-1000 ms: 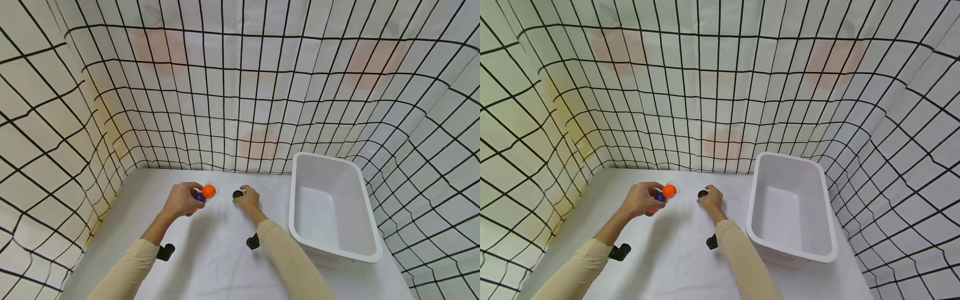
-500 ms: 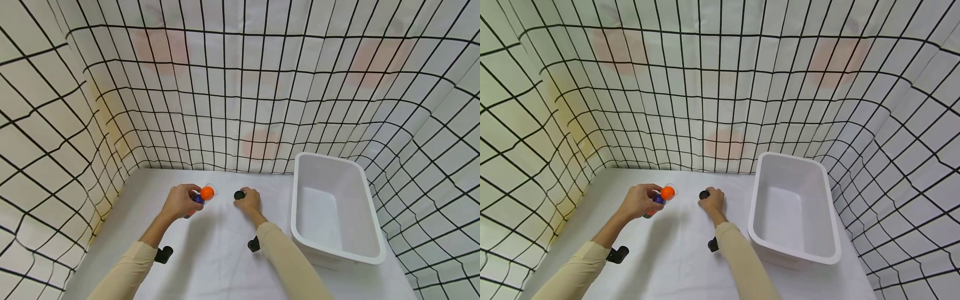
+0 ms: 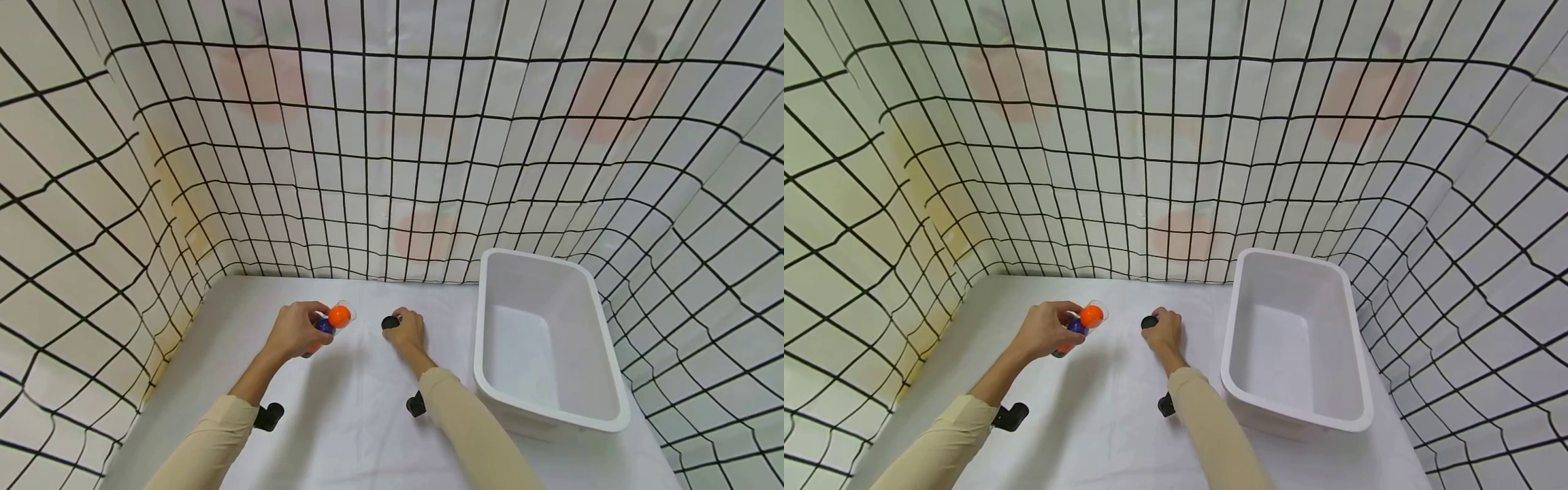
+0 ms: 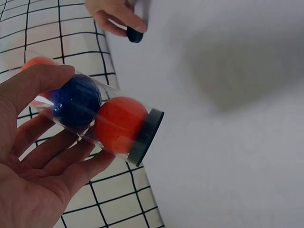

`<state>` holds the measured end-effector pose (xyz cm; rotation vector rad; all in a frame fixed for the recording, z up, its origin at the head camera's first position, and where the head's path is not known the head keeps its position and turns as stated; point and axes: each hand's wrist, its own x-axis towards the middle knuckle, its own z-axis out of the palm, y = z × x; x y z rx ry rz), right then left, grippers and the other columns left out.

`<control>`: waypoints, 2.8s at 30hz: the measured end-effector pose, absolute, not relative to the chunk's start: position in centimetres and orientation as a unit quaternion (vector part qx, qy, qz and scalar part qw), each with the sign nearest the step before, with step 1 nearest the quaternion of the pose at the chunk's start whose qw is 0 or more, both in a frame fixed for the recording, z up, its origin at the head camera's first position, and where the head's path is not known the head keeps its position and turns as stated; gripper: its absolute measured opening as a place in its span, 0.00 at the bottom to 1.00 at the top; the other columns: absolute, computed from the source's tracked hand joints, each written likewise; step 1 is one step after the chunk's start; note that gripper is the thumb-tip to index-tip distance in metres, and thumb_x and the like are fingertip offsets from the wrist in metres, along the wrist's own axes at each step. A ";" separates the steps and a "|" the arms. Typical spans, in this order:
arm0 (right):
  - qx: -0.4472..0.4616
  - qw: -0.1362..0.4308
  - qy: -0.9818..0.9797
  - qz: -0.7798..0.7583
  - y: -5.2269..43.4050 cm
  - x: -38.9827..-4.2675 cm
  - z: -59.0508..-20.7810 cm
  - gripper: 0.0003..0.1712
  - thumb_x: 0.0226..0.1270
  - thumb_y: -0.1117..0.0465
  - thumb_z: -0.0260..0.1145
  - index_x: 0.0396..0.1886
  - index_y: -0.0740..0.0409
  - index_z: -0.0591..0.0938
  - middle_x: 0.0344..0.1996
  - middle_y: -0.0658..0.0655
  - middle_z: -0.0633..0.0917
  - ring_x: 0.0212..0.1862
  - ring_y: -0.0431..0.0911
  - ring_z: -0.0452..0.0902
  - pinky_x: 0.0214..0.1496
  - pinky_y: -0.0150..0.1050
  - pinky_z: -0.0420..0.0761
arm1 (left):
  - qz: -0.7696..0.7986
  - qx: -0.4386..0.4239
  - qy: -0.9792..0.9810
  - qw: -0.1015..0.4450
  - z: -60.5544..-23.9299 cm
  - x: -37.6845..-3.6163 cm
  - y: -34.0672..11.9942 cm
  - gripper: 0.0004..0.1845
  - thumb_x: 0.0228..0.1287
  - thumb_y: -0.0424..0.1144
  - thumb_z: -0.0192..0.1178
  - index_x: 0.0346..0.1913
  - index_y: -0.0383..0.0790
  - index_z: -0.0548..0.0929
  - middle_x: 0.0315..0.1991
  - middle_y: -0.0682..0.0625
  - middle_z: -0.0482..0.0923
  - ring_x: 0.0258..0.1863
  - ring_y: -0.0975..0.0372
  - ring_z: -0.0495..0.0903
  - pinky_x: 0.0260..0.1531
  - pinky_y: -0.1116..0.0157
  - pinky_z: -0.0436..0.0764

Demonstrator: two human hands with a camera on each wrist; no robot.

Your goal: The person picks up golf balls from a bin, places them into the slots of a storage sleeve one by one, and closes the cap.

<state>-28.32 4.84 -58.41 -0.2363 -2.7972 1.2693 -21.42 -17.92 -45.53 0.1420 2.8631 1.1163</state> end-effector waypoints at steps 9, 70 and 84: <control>-0.068 0.057 -0.882 0.463 4.6 -28.7 -56.5 0.20 0.48 0.65 0.77 0.43 0.59 0.85 0.43 0.62 0.85 0.51 0.59 0.76 0.54 0.52 0.76 | 0.365 0.044 0.930 0.023 -46.2 -21.3 -17.2 0.24 0.48 0.35 0.78 0.51 0.36 0.86 0.39 0.40 0.89 0.34 0.54 0.86 0.37 0.54 0.88; -0.004 0.069 -0.846 0.529 7.6 -24.0 -48.1 0.22 0.54 0.58 0.77 0.47 0.54 0.80 0.36 0.60 0.88 0.39 0.49 0.85 0.35 0.39 0.83 | 0.383 0.008 0.924 0.009 -51.8 -23.0 -9.7 0.24 0.44 0.32 0.78 0.50 0.39 0.88 0.39 0.40 0.88 0.35 0.53 0.86 0.41 0.54 0.87; 0.015 0.032 -0.861 0.507 6.5 -23.4 -49.4 0.22 0.55 0.54 0.78 0.40 0.59 0.77 0.32 0.58 0.88 0.29 0.44 0.81 0.27 0.35 0.76 | 0.404 0.020 0.915 0.007 -51.7 -23.1 -10.2 0.24 0.42 0.32 0.79 0.48 0.38 0.88 0.37 0.40 0.88 0.32 0.54 0.85 0.36 0.57 0.87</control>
